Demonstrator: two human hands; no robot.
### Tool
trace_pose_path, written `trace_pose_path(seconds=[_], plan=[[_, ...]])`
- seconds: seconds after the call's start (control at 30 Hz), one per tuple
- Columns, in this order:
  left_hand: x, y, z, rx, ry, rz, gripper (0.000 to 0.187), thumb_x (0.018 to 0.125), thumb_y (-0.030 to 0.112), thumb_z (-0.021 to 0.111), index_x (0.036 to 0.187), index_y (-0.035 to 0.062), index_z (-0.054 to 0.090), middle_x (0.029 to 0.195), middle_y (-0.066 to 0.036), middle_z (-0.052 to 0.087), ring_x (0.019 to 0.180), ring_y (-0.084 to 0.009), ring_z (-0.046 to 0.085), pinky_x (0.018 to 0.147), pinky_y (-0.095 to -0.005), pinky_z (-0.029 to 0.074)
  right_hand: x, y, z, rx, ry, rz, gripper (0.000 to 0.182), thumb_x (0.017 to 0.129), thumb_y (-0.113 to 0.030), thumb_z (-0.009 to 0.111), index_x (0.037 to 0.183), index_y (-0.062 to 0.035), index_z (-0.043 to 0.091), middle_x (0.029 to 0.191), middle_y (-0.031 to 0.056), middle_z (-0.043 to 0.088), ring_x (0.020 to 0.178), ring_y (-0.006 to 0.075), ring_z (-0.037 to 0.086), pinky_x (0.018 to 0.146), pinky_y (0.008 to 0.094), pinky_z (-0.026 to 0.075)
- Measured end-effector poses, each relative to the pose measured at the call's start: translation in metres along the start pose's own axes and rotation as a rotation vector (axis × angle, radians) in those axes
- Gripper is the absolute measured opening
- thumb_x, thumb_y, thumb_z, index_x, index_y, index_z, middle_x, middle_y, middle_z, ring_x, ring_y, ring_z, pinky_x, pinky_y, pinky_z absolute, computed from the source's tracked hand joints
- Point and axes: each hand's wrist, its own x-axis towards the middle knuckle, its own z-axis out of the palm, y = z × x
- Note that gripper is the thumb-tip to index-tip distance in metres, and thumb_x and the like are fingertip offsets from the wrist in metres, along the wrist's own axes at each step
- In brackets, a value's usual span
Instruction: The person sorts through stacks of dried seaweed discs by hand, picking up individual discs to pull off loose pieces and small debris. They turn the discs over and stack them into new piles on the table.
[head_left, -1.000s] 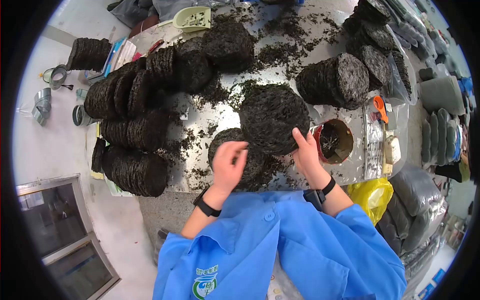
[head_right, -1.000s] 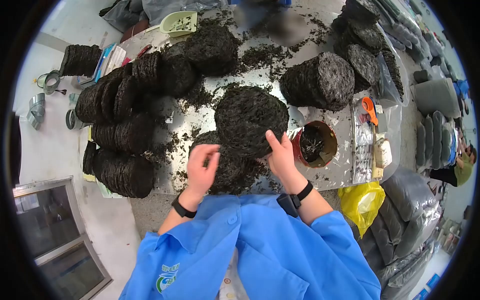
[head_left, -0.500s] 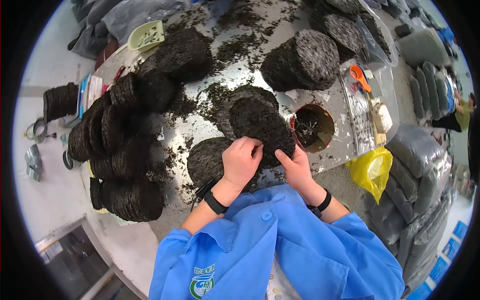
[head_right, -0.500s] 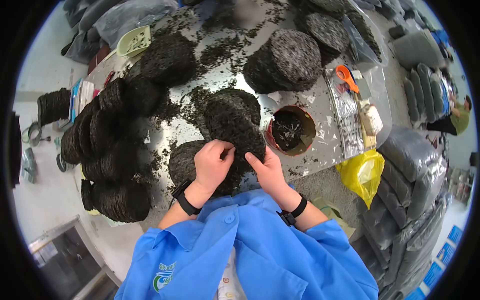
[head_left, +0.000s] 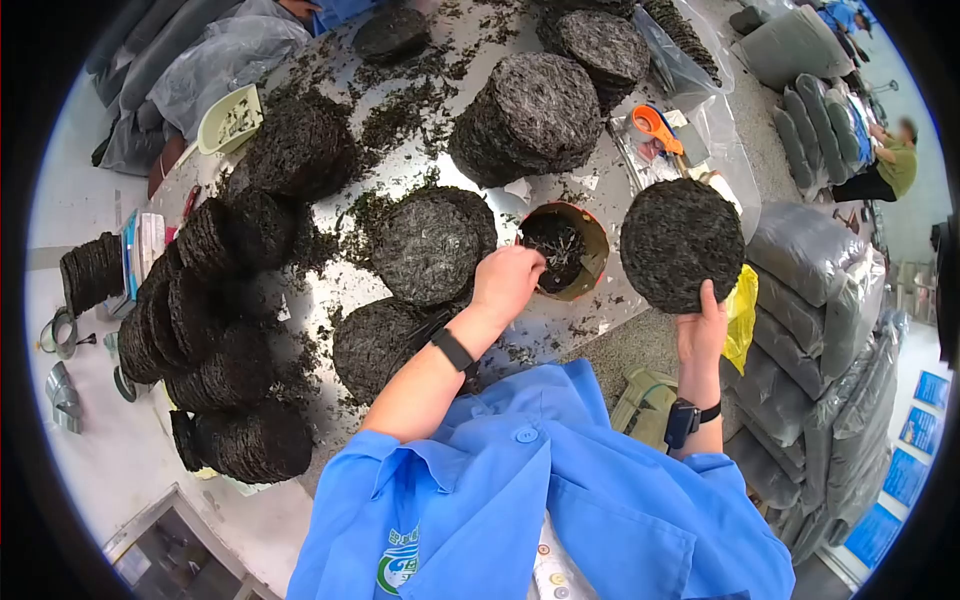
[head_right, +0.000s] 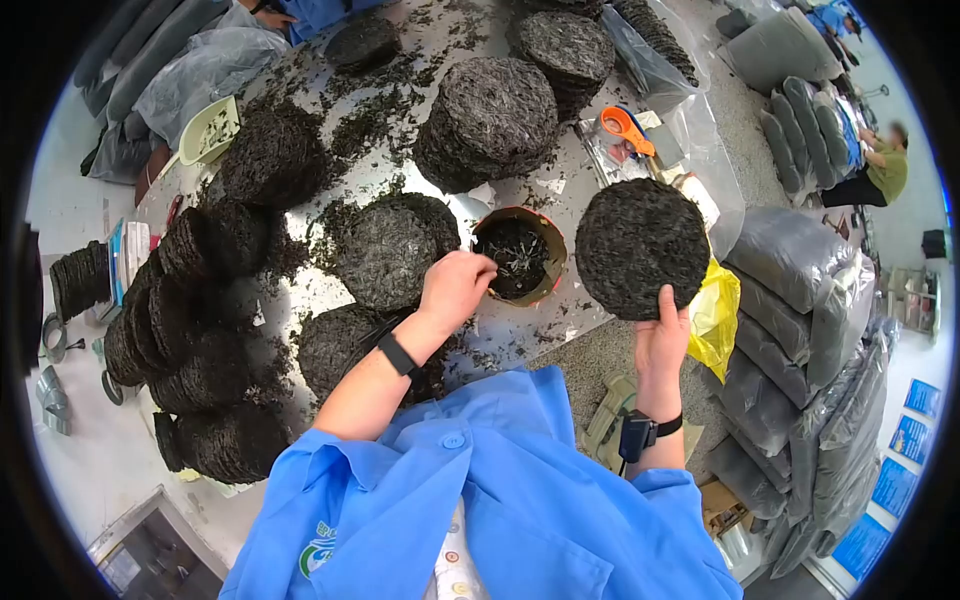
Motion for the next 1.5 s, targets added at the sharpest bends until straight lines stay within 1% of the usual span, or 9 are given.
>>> trace_pose_path(seconds=[0.23, 0.43, 0.63, 0.8, 1.0, 1.1, 1.17, 1.33, 1.5], plan=[[-0.127, -0.031, -0.12, 0.16, 0.206, -0.347, 0.034, 0.082, 0.011, 0.071, 0.115, 0.0025, 0.065, 0.114, -0.015, 0.065, 0.109, -0.036, 0.059, 0.093, -0.0454, 0.048, -0.052, 0.034, 0.073, -0.226, -0.341, 0.202, 0.036, 0.101, -0.002, 0.055, 0.137, -0.002, 0.053, 0.131, 0.0104, 0.064, 0.118, 0.0225, 0.063, 0.101, 0.039, 0.052], [-0.242, -0.099, -0.15, 0.457, 0.141, -0.938, 0.089, 0.063, 0.041, 0.092, 0.127, -0.0053, 0.053, 0.119, -0.022, 0.058, 0.115, -0.0403, 0.053, 0.099, -0.0475, 0.046, -0.067, 0.136, 0.188, -1.28, -1.133, -0.907, 0.062, 0.076, -0.001, 0.071, 0.136, -0.0077, 0.057, 0.142, 0.0139, 0.056, 0.133, 0.0358, 0.05, 0.114, 0.0481, 0.037], [-0.223, -0.073, -0.153, 0.49, 0.31, -0.906, 0.08, 0.063, 0.035, 0.093, 0.122, -0.0038, 0.054, 0.119, -0.022, 0.059, 0.112, -0.0405, 0.057, 0.097, -0.0462, 0.047, -0.148, 0.197, 0.187, -1.197, -1.805, -0.594, 0.107, 0.06, -0.028, 0.091, 0.151, -0.0069, 0.038, 0.158, 0.0219, 0.031, 0.148, 0.0404, 0.027, 0.122, 0.0522, 0.022], [-0.231, -0.069, -0.17, -0.993, 0.836, -0.85, 0.032, 0.102, 0.022, 0.059, 0.124, -0.0011, 0.054, 0.116, -0.009, 0.063, 0.1, -0.0158, 0.062, 0.085, -0.0297, 0.052, -0.149, 0.205, 0.19, -1.133, -1.688, -0.608, 0.082, 0.066, -0.007, 0.08, 0.141, -0.0043, 0.047, 0.146, 0.0215, 0.045, 0.138, 0.0381, 0.041, 0.115, 0.0471, 0.034], [-0.249, -0.107, -0.138, 0.425, 0.394, -0.811, 0.076, 0.074, 0.035, 0.086, 0.129, -0.0052, 0.053, 0.132, -0.021, 0.053, 0.124, -0.0369, 0.049, 0.104, -0.0473, 0.042, -0.093, 0.195, 0.207, -0.715, -0.731, 0.015, 0.031, 0.096, -0.01, 0.066, 0.122, 0.0043, 0.058, 0.109, 0.0119, 0.071, 0.099, 0.0142, 0.063, 0.092, 0.032, 0.051], [-0.248, -0.104, -0.135, 0.425, 0.279, -0.849, 0.08, 0.068, 0.033, 0.091, 0.126, -0.0058, 0.053, 0.13, -0.021, 0.053, 0.124, -0.0386, 0.049, 0.105, -0.0479, 0.041, -0.071, 0.207, 0.192, -0.886, -0.557, -0.175, 0.054, 0.085, -0.015, 0.077, 0.129, 0.0057, 0.051, 0.131, 0.02, 0.057, 0.12, 0.029, 0.056, 0.099, 0.0392, 0.047], [-0.24, -0.104, -0.138, 0.412, 0.278, -0.857, 0.079, 0.066, 0.031, 0.092, 0.124, -0.0058, 0.053, 0.127, -0.021, 0.054, 0.122, -0.0381, 0.05, 0.103, -0.0469, 0.042, -0.098, 0.179, 0.185, -1.228, -0.804, -0.653, 0.065, 0.074, -0.014, 0.082, 0.129, 0.0037, 0.051, 0.135, 0.0221, 0.052, 0.124, 0.0395, 0.052, 0.104, 0.0456, 0.043], [-0.244, -0.1, -0.155, -0.015, 0.329, -1.077, 0.068, 0.067, 0.027, 0.092, 0.114, -0.0037, 0.054, 0.116, -0.019, 0.062, 0.106, -0.0313, 0.062, 0.093, -0.0398, 0.051, -0.161, 0.209, 0.173, -1.287, -1.807, -0.554, 0.112, 0.059, -0.026, 0.091, 0.154, -0.0094, 0.034, 0.16, 0.0211, 0.028, 0.15, 0.0384, 0.025, 0.123, 0.0555, 0.019], [-0.242, -0.077, -0.178, -0.992, 0.547, -1.002, 0.04, 0.093, 0.022, 0.073, 0.121, -0.0014, 0.056, 0.11, -0.006, 0.069, 0.098, -0.0153, 0.066, 0.081, -0.0317, 0.055, -0.147, 0.211, 0.173, -1.145, -1.689, -0.652, 0.091, 0.063, -0.005, 0.078, 0.147, -0.009, 0.045, 0.152, 0.0178, 0.042, 0.145, 0.0367, 0.036, 0.12, 0.0517, 0.029]])
